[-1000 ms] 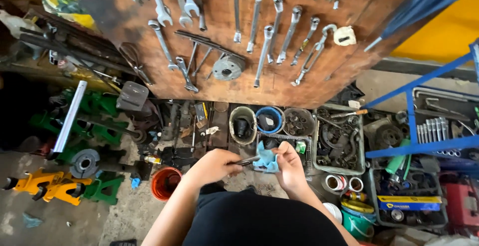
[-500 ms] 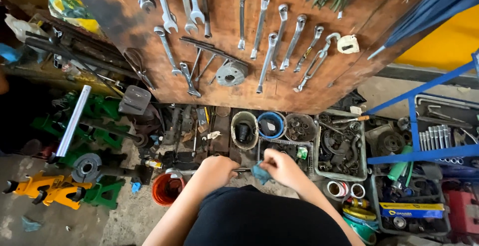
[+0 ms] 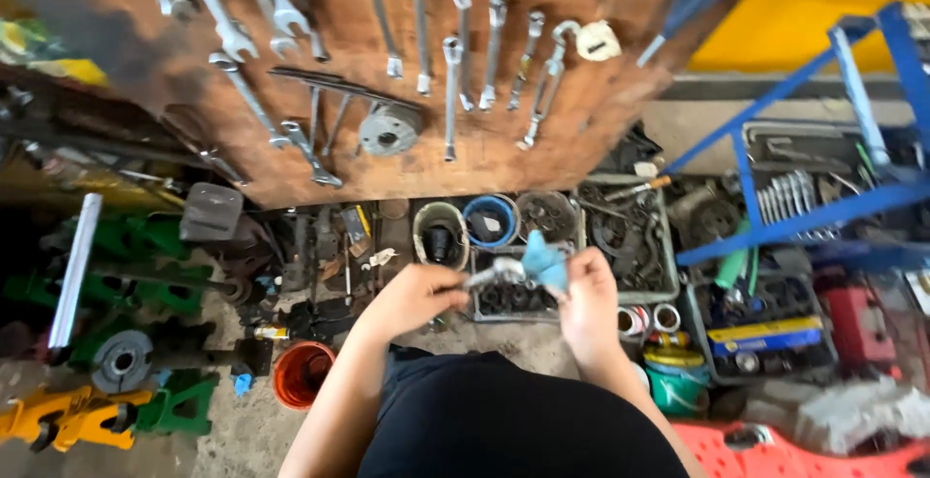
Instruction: The recorder is cleaning various wrenches with a blue cloth and organizing them on a tool board in a garage.
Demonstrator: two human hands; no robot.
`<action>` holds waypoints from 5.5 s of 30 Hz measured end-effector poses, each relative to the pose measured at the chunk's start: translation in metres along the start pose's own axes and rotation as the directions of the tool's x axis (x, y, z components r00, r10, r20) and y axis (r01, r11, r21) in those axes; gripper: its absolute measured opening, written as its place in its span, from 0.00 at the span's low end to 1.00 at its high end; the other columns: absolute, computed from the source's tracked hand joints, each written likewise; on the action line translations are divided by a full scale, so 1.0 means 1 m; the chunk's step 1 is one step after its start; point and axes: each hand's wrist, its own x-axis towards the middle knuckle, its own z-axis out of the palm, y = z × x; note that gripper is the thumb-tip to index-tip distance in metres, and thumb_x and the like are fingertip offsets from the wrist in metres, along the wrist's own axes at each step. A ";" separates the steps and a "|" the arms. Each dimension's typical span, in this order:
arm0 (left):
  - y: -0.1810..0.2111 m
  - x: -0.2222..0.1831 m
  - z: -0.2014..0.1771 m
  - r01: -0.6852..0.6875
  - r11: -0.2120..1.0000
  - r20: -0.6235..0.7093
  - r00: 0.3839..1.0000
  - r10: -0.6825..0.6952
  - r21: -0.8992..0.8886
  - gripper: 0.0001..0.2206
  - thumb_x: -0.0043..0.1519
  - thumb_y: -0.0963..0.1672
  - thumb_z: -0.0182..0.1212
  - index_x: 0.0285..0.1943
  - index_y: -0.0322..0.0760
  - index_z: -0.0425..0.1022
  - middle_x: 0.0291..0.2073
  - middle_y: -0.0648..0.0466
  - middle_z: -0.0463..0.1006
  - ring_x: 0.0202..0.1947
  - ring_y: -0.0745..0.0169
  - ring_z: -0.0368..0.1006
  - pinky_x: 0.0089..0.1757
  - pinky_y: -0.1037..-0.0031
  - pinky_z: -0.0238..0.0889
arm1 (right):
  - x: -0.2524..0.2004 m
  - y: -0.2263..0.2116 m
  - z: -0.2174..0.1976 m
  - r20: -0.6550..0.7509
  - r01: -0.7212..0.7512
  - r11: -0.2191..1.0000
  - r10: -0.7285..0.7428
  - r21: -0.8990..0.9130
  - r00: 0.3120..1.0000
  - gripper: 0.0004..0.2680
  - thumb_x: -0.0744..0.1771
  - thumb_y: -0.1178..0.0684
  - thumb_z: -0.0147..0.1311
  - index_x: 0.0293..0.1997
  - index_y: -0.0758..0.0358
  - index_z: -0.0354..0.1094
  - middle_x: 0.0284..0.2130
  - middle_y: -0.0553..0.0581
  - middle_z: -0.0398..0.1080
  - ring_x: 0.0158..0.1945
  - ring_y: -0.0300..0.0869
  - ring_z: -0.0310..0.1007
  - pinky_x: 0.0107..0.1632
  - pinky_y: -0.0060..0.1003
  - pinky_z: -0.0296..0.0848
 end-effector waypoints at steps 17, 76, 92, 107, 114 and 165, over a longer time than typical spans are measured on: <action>0.068 0.061 0.071 -0.222 0.624 -0.220 0.972 0.081 -0.750 0.12 0.68 0.39 0.56 0.57 0.27 0.78 0.52 0.49 0.82 0.55 0.61 0.76 0.59 0.68 0.65 | -0.055 -0.075 0.028 0.011 0.082 0.967 -0.082 -0.241 0.997 0.11 0.71 0.56 0.47 0.60 0.64 0.66 0.47 0.54 0.73 0.49 0.38 0.72 0.53 0.34 0.70; -0.041 -0.066 0.019 -0.587 0.203 -0.605 0.649 -0.461 -0.784 0.11 0.70 0.40 0.54 0.57 0.26 0.74 0.50 0.40 0.80 0.55 0.46 0.77 0.59 0.57 0.68 | -0.009 -0.009 0.109 0.601 0.454 0.399 0.599 -0.797 0.529 0.08 0.65 0.53 0.59 0.46 0.58 0.74 0.35 0.56 0.77 0.41 0.46 0.77 0.44 0.40 0.73; -0.042 -0.105 0.012 -0.677 0.215 -0.693 0.588 -0.418 -0.704 0.09 0.70 0.41 0.54 0.54 0.28 0.74 0.48 0.42 0.81 0.55 0.45 0.77 0.60 0.55 0.68 | -0.029 0.068 0.084 0.595 -0.440 0.811 0.583 -0.386 0.553 0.03 0.67 0.59 0.57 0.41 0.62 0.66 0.33 0.47 0.72 0.35 0.31 0.71 0.40 0.28 0.69; -0.047 -0.151 -0.012 -0.792 0.206 -0.741 0.397 -0.542 -0.575 0.10 0.71 0.42 0.50 0.55 0.29 0.73 0.49 0.44 0.80 0.55 0.48 0.78 0.59 0.54 0.69 | -0.039 0.066 0.150 0.701 0.213 0.824 0.277 -0.525 0.657 0.04 0.68 0.63 0.53 0.43 0.64 0.62 0.32 0.48 0.66 0.35 0.31 0.64 0.38 0.28 0.64; -0.061 -0.164 -0.016 -0.758 0.278 -0.756 0.398 -0.519 -0.590 0.10 0.73 0.42 0.50 0.55 0.29 0.72 0.51 0.43 0.80 0.55 0.47 0.76 0.58 0.55 0.68 | -0.038 0.067 0.158 0.756 0.527 0.627 0.159 -0.574 0.635 0.06 0.66 0.63 0.57 0.43 0.64 0.65 0.30 0.50 0.69 0.36 0.32 0.64 0.38 0.30 0.65; -0.161 -0.140 -0.190 -0.784 0.248 -0.675 0.273 -0.685 -0.569 0.08 0.72 0.44 0.51 0.51 0.35 0.71 0.46 0.50 0.80 0.49 0.59 0.78 0.52 0.65 0.70 | 0.074 0.165 0.288 0.509 -0.338 0.766 0.625 -0.547 0.592 0.07 0.71 0.54 0.48 0.51 0.63 0.66 0.37 0.48 0.71 0.38 0.35 0.70 0.44 0.34 0.72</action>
